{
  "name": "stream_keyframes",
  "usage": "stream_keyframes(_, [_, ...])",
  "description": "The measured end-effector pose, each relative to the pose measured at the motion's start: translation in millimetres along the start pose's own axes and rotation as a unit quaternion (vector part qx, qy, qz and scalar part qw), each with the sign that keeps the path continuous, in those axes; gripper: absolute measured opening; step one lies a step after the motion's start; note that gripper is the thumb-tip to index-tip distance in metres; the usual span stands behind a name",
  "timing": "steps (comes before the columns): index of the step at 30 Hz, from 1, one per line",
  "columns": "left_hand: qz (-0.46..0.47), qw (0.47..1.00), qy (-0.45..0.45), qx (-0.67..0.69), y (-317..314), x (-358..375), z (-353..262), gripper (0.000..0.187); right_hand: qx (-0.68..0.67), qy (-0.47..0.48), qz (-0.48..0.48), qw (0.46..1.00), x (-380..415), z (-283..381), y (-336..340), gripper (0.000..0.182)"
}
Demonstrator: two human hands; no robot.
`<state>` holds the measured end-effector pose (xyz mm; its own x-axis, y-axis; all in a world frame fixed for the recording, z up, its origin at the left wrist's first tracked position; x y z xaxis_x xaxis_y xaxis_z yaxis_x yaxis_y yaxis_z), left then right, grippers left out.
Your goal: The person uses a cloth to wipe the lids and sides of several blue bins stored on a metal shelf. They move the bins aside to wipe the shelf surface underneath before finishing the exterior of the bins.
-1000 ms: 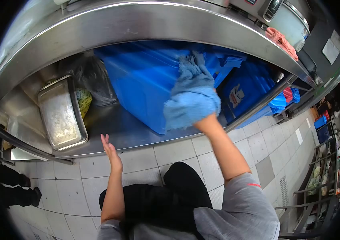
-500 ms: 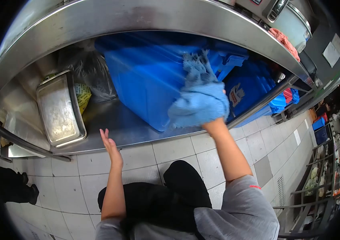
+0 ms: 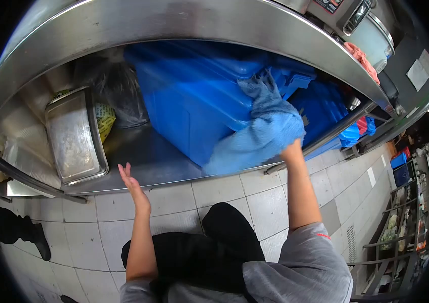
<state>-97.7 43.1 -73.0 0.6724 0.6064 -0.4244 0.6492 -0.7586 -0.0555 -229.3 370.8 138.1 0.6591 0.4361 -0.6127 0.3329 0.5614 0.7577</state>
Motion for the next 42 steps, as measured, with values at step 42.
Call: stream_keyframes(42, [-0.030,1.000,-0.001,0.011,-3.9,9.7,-19.8,0.075,0.265,-0.149,0.097,0.948,-59.5,99.3,-53.1,0.026])
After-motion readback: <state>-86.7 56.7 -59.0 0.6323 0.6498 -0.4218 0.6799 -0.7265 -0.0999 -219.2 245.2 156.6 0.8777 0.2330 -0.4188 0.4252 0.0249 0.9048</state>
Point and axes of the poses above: each hand's wrist, its own x-axis away from the middle knuckle, its own y-axis out of the back of the hand, z = x × y, the point moved 1 cm from there along -x, towards the middle knuckle, and after that the axes turned 11 degrees about -y, right-handed, at the moved point
